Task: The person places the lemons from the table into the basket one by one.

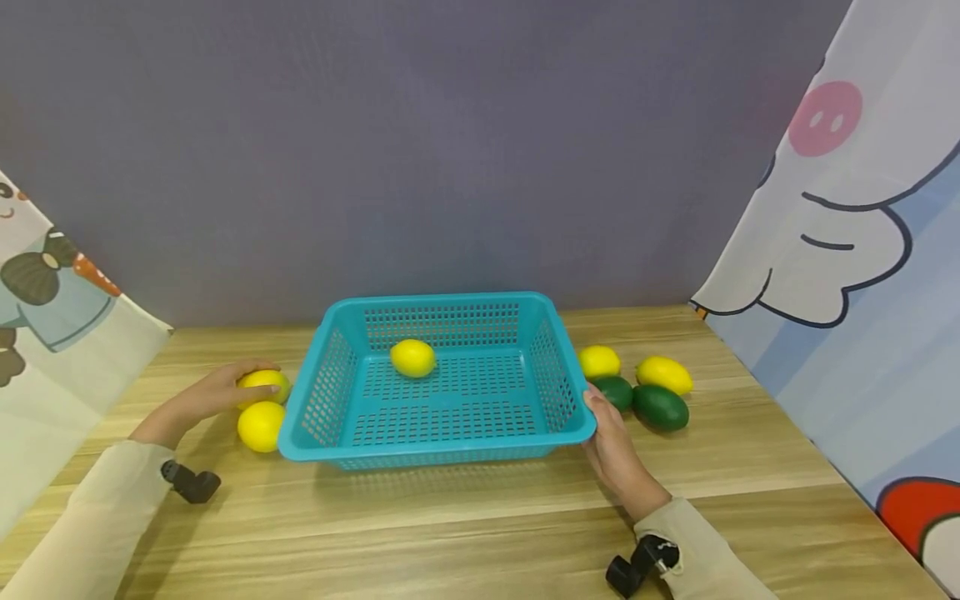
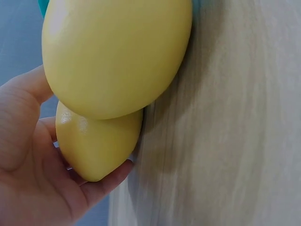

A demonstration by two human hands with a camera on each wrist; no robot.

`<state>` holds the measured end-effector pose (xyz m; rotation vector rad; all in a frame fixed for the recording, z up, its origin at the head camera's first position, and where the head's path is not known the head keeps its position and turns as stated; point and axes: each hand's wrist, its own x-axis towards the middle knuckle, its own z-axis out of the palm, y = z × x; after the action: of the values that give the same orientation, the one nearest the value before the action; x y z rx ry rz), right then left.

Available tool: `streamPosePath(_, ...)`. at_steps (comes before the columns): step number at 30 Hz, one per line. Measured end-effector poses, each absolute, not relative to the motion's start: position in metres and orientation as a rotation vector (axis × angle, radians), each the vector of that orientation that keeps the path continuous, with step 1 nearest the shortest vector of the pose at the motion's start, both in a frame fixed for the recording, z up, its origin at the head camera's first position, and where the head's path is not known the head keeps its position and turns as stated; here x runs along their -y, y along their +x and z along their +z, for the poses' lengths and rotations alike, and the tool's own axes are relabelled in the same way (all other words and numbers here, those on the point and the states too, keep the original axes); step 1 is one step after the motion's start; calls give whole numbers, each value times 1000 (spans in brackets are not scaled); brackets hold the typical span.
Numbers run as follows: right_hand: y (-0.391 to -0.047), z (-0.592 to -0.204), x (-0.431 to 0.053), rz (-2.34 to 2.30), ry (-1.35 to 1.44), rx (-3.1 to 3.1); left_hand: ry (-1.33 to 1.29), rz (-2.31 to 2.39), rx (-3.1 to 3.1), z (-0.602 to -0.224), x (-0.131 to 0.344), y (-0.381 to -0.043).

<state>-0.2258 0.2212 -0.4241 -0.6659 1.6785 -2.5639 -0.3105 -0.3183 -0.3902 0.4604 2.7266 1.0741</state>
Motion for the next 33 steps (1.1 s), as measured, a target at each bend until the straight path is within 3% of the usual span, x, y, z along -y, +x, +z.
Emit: streamPosePath(33, -226, -423, -221, -2580, -674, -1646, 405, 1079, -2814, -394, 321, -313)
